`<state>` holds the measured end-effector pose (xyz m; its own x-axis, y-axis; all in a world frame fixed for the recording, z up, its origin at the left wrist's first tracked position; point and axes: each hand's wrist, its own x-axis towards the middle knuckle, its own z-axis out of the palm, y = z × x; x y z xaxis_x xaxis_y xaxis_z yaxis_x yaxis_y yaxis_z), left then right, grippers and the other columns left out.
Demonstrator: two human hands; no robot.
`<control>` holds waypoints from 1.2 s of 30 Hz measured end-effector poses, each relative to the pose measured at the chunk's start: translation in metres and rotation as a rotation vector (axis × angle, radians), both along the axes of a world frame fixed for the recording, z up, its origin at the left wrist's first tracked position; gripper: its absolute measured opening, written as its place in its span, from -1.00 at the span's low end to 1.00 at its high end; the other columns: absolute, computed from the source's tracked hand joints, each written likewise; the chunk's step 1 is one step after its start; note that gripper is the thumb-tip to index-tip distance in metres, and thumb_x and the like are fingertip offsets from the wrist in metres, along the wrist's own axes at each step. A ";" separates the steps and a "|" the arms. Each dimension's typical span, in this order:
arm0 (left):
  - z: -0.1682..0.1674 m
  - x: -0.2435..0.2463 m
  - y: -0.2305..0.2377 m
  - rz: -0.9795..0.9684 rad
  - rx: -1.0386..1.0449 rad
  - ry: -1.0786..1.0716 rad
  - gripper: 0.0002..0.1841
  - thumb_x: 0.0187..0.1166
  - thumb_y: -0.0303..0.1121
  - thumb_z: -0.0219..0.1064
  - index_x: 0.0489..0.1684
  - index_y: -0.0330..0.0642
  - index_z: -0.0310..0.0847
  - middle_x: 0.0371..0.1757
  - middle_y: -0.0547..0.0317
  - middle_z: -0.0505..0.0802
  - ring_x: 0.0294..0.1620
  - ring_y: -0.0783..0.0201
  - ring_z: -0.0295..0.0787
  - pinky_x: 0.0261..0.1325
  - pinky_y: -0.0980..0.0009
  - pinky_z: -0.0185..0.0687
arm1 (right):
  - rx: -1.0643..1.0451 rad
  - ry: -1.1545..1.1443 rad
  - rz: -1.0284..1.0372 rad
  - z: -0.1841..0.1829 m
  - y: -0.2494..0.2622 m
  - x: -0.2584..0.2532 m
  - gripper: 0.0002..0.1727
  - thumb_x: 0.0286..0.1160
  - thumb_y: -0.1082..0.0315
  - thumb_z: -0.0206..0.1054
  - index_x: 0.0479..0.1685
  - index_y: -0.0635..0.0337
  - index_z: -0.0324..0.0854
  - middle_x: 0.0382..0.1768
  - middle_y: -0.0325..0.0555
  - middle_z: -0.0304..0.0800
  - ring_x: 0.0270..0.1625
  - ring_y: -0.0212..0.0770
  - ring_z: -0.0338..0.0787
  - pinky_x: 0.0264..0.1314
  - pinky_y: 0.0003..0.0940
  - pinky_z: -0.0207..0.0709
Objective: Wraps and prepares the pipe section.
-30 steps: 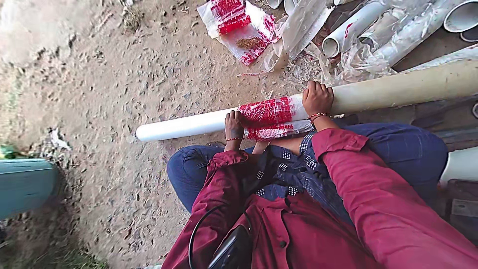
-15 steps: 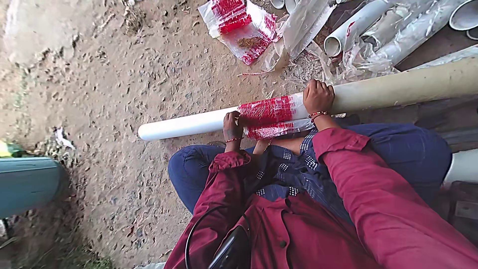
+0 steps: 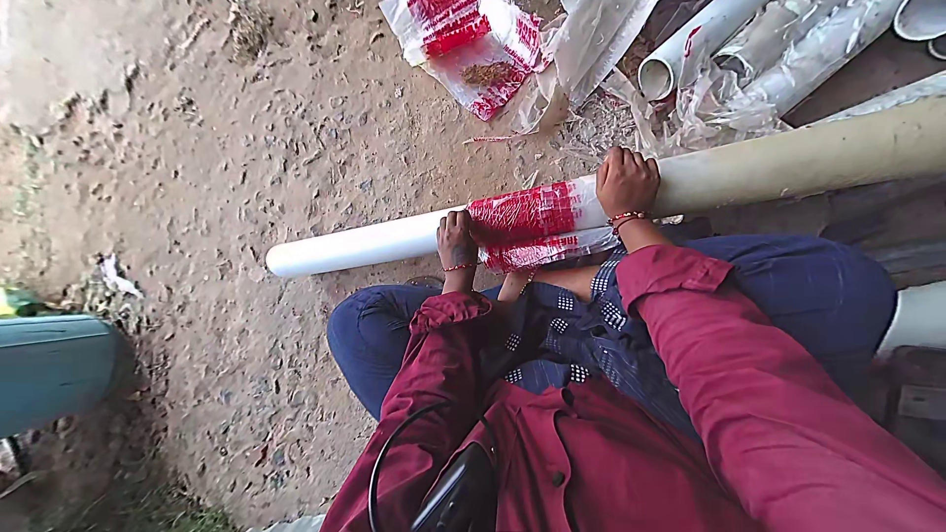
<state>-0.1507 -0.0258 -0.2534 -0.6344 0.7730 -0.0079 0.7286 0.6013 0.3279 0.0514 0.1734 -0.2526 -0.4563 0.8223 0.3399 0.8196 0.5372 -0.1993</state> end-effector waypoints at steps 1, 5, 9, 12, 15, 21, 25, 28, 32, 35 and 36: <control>0.000 -0.001 0.000 -0.011 -0.004 -0.010 -0.76 0.63 -0.66 0.12 0.07 -0.56 0.69 0.18 -0.46 0.78 0.33 -0.41 0.68 0.41 -0.24 0.49 | 0.001 0.002 0.004 0.000 0.000 0.000 -0.63 0.74 0.36 0.01 -0.07 0.50 0.67 -0.14 0.37 0.86 -0.02 0.33 0.88 -0.02 0.18 0.54; -0.001 -0.002 -0.004 -0.106 0.021 -0.045 -0.77 0.63 -0.66 0.15 0.06 -0.60 0.68 0.15 -0.49 0.78 0.31 -0.42 0.68 0.44 -0.21 0.49 | 0.052 0.027 0.007 -0.002 -0.001 0.002 -0.64 0.71 0.38 0.01 -0.12 0.48 0.68 -0.17 0.34 0.87 -0.04 0.31 0.88 -0.07 0.17 0.54; 0.013 0.005 -0.010 -0.025 0.072 -0.176 -0.76 0.66 -0.68 0.09 0.10 -0.65 0.61 0.21 -0.53 0.73 0.39 -0.40 0.64 0.54 -0.14 0.44 | 0.009 0.020 0.011 0.000 0.001 0.000 -0.63 0.72 0.38 0.01 -0.07 0.50 0.68 -0.13 0.38 0.86 -0.01 0.33 0.88 -0.03 0.19 0.54; 0.016 0.007 -0.013 0.094 0.187 -0.188 -0.73 0.75 -0.59 0.05 0.21 -0.61 0.57 0.24 -0.50 0.74 0.36 -0.34 0.69 0.50 -0.08 0.51 | -0.004 0.017 0.010 0.002 0.000 0.000 -0.63 0.72 0.38 0.00 -0.06 0.51 0.68 -0.11 0.39 0.86 0.01 0.34 0.88 -0.03 0.20 0.53; 0.008 0.005 -0.014 0.038 0.263 -0.155 -0.74 0.69 -0.58 0.17 0.18 -0.58 0.64 0.13 -0.46 0.80 0.21 -0.32 0.77 0.37 -0.10 0.60 | 0.006 0.026 0.012 0.002 0.000 0.000 -0.62 0.73 0.38 0.00 -0.07 0.52 0.68 -0.12 0.39 0.86 -0.01 0.35 0.87 -0.04 0.20 0.53; 0.002 0.006 -0.013 0.014 0.223 -0.072 -0.76 0.70 -0.53 0.19 0.05 -0.52 0.75 0.09 -0.44 0.84 0.26 -0.39 0.76 0.42 -0.16 0.57 | 0.000 0.017 0.008 0.002 0.001 0.000 -0.63 0.73 0.38 0.00 -0.09 0.50 0.67 -0.14 0.37 0.86 -0.02 0.33 0.88 -0.04 0.19 0.53; 0.000 0.004 -0.007 -0.012 0.144 0.021 -0.75 0.70 -0.59 0.11 0.00 -0.52 0.74 0.09 -0.43 0.83 0.26 -0.38 0.76 0.36 -0.17 0.60 | 0.000 0.006 0.003 0.002 0.000 -0.001 -0.64 0.73 0.37 0.01 -0.08 0.49 0.67 -0.13 0.35 0.87 -0.01 0.32 0.88 -0.03 0.17 0.54; -0.004 0.001 -0.004 -0.036 0.105 0.041 -0.76 0.65 -0.62 0.14 0.04 -0.49 0.74 0.13 -0.41 0.82 0.26 -0.39 0.74 0.33 -0.23 0.56 | 0.004 0.009 0.004 0.002 0.000 -0.001 -0.64 0.73 0.38 0.01 -0.06 0.50 0.68 -0.13 0.36 0.87 0.00 0.32 0.88 -0.03 0.17 0.54; -0.004 -0.001 -0.002 -0.028 0.055 -0.011 -0.74 0.67 -0.62 0.11 0.10 -0.52 0.71 0.20 -0.44 0.78 0.32 -0.42 0.69 0.42 -0.23 0.50 | 0.007 0.001 0.001 0.001 -0.001 0.000 -0.63 0.73 0.37 0.00 -0.08 0.48 0.67 -0.14 0.36 0.86 0.00 0.31 0.88 -0.02 0.17 0.53; -0.003 0.001 -0.002 -0.023 0.035 -0.032 -0.74 0.69 -0.61 0.11 0.12 -0.57 0.67 0.20 -0.49 0.76 0.34 -0.43 0.65 0.46 -0.21 0.46 | 0.027 0.004 -0.002 0.000 0.000 0.000 -0.63 0.73 0.36 0.01 -0.11 0.48 0.67 -0.17 0.35 0.86 -0.02 0.30 0.88 -0.05 0.16 0.53; -0.001 0.003 -0.002 0.000 0.031 -0.057 -0.74 0.69 -0.60 0.11 0.13 -0.58 0.65 0.22 -0.49 0.74 0.38 -0.42 0.63 0.51 -0.19 0.43 | 0.032 0.009 0.001 0.000 -0.001 0.001 -0.64 0.73 0.36 0.01 -0.12 0.49 0.67 -0.17 0.36 0.86 -0.02 0.31 0.88 -0.05 0.16 0.53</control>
